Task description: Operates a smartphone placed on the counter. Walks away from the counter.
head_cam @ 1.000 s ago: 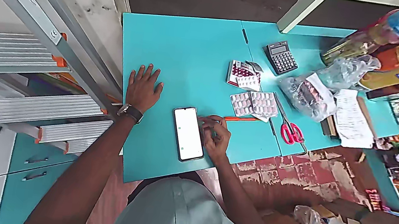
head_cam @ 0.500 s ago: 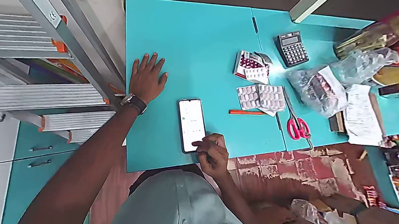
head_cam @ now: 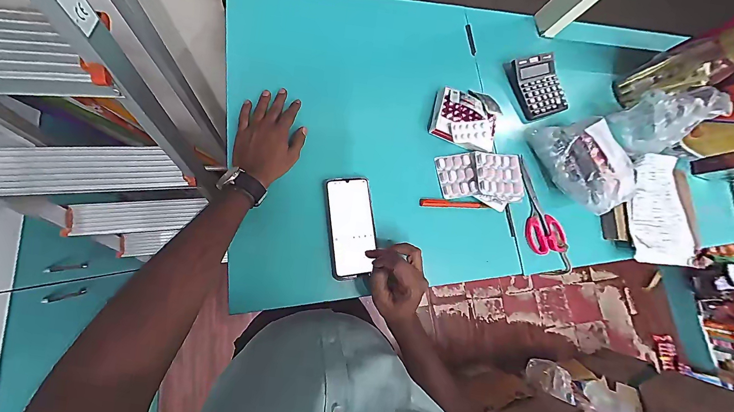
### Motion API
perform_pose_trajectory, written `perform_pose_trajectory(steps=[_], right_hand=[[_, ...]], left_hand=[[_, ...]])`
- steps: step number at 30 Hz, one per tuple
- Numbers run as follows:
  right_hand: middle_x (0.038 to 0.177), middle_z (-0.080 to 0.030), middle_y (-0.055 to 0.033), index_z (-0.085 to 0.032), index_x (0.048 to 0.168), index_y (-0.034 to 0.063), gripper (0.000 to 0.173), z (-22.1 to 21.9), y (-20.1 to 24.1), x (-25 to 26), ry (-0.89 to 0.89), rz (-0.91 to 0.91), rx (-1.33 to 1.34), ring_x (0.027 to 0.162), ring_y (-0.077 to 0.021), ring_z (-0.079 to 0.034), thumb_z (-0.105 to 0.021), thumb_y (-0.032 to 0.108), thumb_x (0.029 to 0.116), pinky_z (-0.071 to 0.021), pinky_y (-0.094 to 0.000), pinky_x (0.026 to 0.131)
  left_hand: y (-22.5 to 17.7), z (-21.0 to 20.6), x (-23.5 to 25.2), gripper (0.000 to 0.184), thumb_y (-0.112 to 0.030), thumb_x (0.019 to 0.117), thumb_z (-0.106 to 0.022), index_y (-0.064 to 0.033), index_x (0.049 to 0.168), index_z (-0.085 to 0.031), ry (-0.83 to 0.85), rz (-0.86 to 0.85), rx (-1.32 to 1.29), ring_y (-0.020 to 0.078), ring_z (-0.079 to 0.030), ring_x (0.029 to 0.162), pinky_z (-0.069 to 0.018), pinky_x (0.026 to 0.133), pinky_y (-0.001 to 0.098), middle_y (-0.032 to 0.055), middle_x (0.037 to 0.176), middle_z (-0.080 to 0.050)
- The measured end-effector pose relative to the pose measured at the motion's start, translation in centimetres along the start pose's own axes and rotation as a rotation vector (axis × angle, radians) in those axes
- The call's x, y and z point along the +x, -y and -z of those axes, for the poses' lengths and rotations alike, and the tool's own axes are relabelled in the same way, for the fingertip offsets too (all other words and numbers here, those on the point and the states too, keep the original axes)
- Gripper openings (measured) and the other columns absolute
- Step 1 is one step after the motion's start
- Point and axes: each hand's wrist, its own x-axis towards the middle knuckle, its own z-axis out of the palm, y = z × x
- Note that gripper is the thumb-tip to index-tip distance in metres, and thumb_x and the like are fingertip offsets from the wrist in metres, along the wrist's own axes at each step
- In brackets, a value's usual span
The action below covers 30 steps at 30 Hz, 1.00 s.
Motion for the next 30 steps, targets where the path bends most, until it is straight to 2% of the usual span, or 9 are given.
perform_pose_trajectory(steps=[2,5,12,19,23,30], right_hand=[[0.086,-0.075,-0.0031,-0.067,0.082,0.0121,0.021,-0.12,0.12,0.09,-0.028,-0.05,-0.022,0.097,-0.0174,-0.066,-0.051,0.016,0.0949,-0.047,-0.0321,0.097],[0.089,-0.077,-0.0031,-0.069,0.083,0.0122,0.023,-0.32,0.03,0.12,0.032,-0.051,-0.07,0.099,-0.0189,-0.066,-0.05,0.016,0.0951,-0.0437,-0.0357,0.099],[0.096,-0.078,0.0004,-0.068,0.087,0.0182,0.024,-0.13,-0.1,0.03,0.173,0.136,-0.046,0.102,-0.0201,-0.064,-0.048,0.02,0.1002,-0.0395,-0.0382,0.101],[0.101,-0.078,0.0014,-0.07,0.089,0.0185,0.024,-0.03,0.08,0.25,0.249,0.157,-0.073,0.101,-0.0196,-0.064,-0.048,0.019,0.0998,-0.0388,-0.0392,0.097],[0.107,-0.077,0.0035,-0.069,0.093,0.0201,0.026,0.17,0.19,0.49,0.343,0.206,-0.059,0.108,-0.0207,-0.062,-0.046,0.021,0.1024,-0.0358,-0.0396,0.1],[0.095,-0.076,-0.0018,-0.065,0.084,0.0156,0.024,0.12,-0.24,0.06,0.101,0.127,0.096,0.103,-0.0187,-0.065,-0.049,0.02,0.1013,-0.0428,-0.036,0.1]], left_hand=[[0.09,-0.05,-0.05,0.06,-0.052,0.1069,-0.028,-0.0234,0.158,-0.041,0.002,-0.001,-0.001,0.0304,-0.02,0.157,-0.0104,0.124,0.0609,0.0041,0.169,-0.028],[0.29,-0.3,0.04,0.06,-0.053,0.1066,-0.028,-0.0238,0.157,-0.042,-0.013,-0.006,0.007,0.0301,-0.021,0.157,-0.0105,0.124,0.061,0.004,0.168,-0.029],[0.23,-0.33,0.06,0.059,-0.052,0.1066,-0.03,-0.0229,0.157,-0.042,-0.01,-0.004,-0.004,0.0309,-0.021,0.157,-0.0112,0.124,0.0609,0.0042,0.168,-0.029],[0.18,-0.18,0.02,0.06,-0.052,0.1065,-0.028,-0.0232,0.158,-0.041,-0.001,-0.002,0.001,0.0303,-0.02,0.157,-0.0108,0.124,0.0607,0.0034,0.169,-0.028],[0.09,-0.04,0.06,0.059,-0.051,0.1068,-0.029,-0.023,0.158,-0.041,0.004,-0.002,0.005,0.0308,-0.02,0.157,-0.0113,0.124,0.0606,0.0039,0.169,-0.028],[0.05,-0.01,0.02,0.06,-0.052,0.1066,-0.028,-0.0232,0.158,-0.041,0.014,0.007,0.014,0.0303,-0.02,0.157,-0.0113,0.124,0.0598,0.0038,0.169,-0.028]])
